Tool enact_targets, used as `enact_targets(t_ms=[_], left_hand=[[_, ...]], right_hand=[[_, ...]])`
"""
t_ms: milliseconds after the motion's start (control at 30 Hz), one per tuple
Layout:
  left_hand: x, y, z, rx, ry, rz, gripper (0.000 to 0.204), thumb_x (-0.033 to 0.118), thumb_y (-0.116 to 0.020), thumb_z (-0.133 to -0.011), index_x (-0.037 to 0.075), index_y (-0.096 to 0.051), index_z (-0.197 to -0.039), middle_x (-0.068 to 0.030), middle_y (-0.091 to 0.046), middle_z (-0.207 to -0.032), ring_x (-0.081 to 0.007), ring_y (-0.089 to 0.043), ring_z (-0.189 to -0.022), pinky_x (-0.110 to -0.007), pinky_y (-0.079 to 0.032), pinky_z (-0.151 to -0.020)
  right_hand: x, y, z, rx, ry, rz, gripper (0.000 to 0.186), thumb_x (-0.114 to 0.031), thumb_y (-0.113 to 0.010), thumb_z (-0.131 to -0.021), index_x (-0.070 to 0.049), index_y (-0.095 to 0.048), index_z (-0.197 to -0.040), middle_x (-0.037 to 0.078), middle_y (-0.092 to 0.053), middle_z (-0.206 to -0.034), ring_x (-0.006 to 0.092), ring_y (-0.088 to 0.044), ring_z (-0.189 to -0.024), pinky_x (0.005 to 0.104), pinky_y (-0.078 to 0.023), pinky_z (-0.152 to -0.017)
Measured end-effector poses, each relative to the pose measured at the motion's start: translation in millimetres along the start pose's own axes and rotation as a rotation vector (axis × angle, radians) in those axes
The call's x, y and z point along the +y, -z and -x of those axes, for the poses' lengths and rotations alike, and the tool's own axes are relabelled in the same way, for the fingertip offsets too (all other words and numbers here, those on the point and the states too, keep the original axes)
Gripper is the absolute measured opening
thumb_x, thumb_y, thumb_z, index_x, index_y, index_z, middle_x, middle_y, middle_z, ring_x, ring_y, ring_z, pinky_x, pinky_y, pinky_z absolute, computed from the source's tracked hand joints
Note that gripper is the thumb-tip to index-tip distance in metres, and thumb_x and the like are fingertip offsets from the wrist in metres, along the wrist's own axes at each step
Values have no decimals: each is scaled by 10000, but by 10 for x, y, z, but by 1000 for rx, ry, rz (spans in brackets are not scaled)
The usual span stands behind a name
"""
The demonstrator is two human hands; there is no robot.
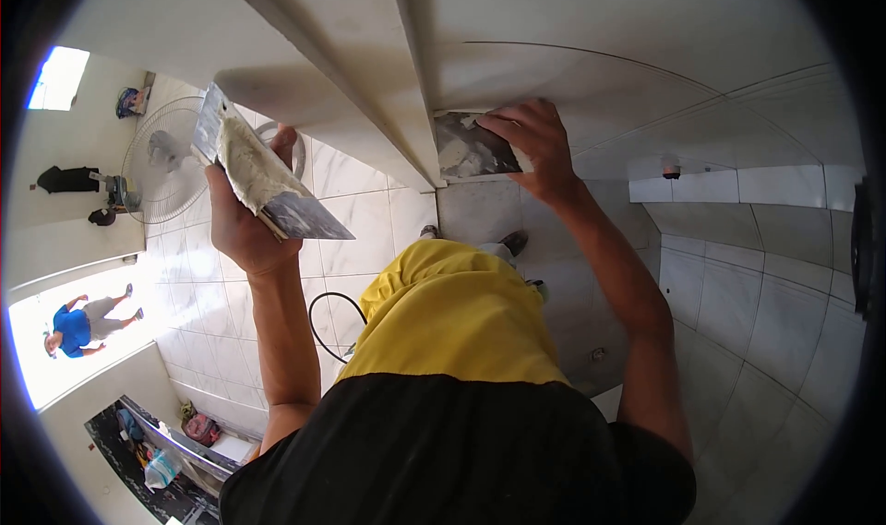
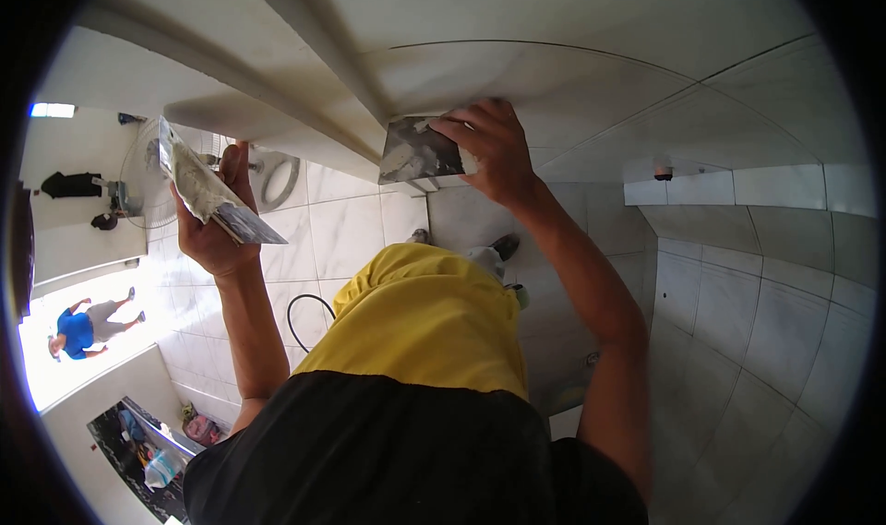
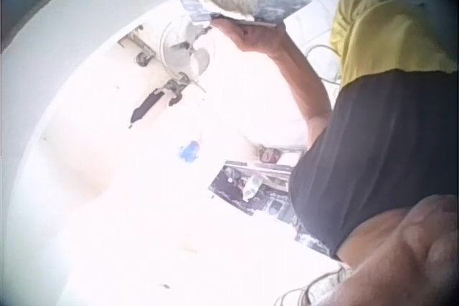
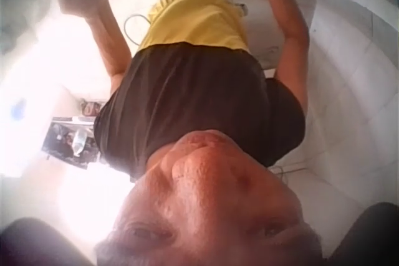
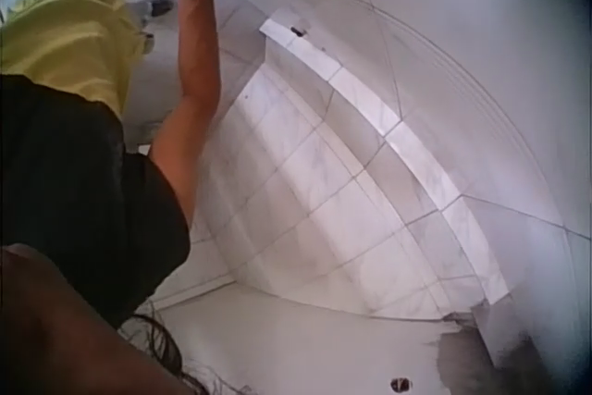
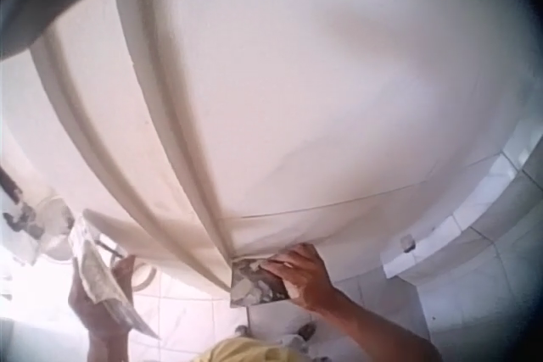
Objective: Applying and smoothing putty or plaster into wall corners and joints using putty knives.
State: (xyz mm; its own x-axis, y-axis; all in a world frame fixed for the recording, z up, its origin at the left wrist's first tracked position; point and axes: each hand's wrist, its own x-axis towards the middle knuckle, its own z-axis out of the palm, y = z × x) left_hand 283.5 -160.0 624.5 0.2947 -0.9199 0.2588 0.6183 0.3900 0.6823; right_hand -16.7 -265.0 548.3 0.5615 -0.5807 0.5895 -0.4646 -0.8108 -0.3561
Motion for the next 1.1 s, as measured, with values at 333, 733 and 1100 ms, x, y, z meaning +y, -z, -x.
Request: enact_targets(t_ms=[333, 733, 1100], left_hand=[[-13, 37, -3, -239, -78, 35, 549, 350, -211, -1003, -67, -309, -1347, -287, -543, -1165, -354, -534, -1136, -427, -348, -1055], [3, 23, -20, -116, -44, -115, 492, 317, -210, -975, 59, -439, -1326, -169, -637, -1104, -302, -572, -1119, -549, -107, -1131], [-7, 35, -23, -226, -23, 49, 544, 357, -195, -998, -40, -344, -1340, -259, -582, -1130, -330, -553, -1121, -409, -354, -1044]], right_hand=[[-106, 99, -141, 177, -17, -41, 476, -163, -702, -544, -67, -660, -1008, 80, -641, -990, 255, -569, -841, 369, -431, -798], [101, -183, 154, -1, -19, 14, 498, -146, -699, -548, -79, -650, -1039, 41, -628, -1005, 239, -536, -902, 367, -381, -847], [-50, -41, -54, 117, -15, 52, 469, -186, -678, -579, -75, -646, -1034, 54, -633, -976, 236, -561, -871, 372, -390, -827]])
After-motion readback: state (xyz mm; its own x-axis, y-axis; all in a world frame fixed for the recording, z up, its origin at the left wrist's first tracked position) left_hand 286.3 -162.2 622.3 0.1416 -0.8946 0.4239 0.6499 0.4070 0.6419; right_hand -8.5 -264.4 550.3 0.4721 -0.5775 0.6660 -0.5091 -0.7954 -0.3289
